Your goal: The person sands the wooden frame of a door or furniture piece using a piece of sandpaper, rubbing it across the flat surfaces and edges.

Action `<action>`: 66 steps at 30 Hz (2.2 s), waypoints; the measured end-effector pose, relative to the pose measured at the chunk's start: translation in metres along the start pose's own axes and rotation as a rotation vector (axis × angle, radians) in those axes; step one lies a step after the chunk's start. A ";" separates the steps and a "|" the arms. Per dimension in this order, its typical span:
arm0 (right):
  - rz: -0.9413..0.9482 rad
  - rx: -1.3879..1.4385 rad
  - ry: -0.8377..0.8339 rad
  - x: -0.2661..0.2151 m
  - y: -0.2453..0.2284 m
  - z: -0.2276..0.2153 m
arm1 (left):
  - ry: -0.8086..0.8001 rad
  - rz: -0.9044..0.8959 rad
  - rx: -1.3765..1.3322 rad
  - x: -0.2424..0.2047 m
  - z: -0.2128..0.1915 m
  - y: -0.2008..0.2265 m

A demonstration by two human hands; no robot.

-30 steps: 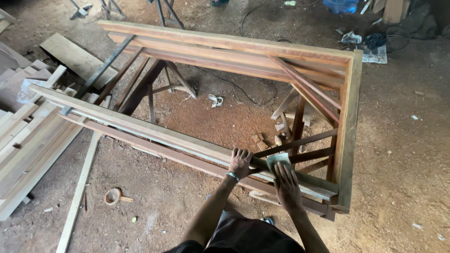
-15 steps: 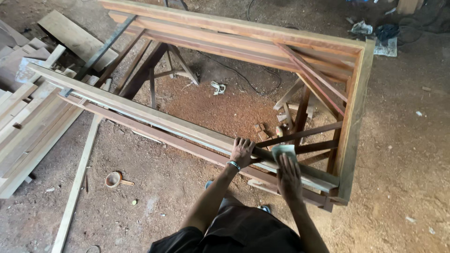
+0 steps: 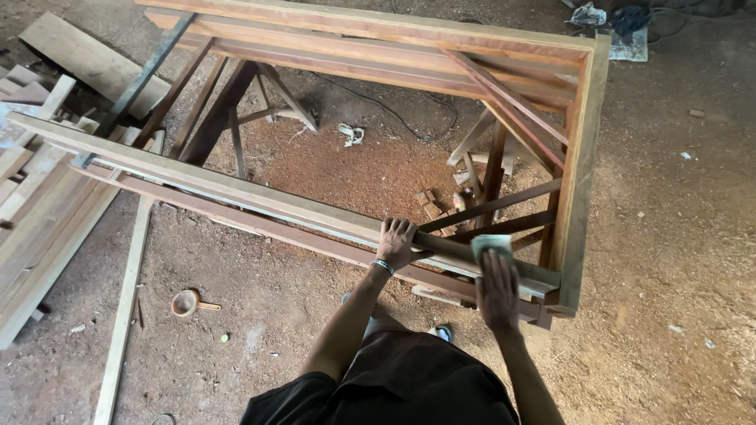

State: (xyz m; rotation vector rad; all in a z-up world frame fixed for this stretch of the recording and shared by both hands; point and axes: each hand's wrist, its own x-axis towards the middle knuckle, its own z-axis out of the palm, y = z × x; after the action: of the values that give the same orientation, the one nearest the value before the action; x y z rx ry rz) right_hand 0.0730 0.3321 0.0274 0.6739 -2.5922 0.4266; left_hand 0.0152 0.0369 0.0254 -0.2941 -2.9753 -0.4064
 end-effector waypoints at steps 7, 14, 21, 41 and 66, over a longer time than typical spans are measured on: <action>0.307 -0.111 -0.262 0.042 -0.004 0.022 | -0.011 -0.011 -0.019 -0.002 0.000 -0.003; -0.017 0.007 0.040 -0.011 0.011 -0.003 | 0.072 0.008 -0.058 -0.004 -0.004 0.000; 0.327 -0.012 -0.074 0.003 0.055 -0.001 | 0.042 -0.008 -0.060 -0.003 -0.010 0.003; 0.331 -0.002 -0.024 -0.011 0.028 -0.013 | -0.010 0.014 0.074 -0.004 0.014 -0.014; 0.312 -0.084 -0.133 -0.007 0.061 -0.002 | -0.143 -0.047 0.075 -0.002 0.006 -0.020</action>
State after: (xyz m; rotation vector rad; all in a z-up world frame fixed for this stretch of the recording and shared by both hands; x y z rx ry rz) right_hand 0.0480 0.3863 0.0149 0.2764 -2.8341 0.3744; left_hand 0.0125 0.0198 0.0140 -0.2556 -3.1333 -0.2892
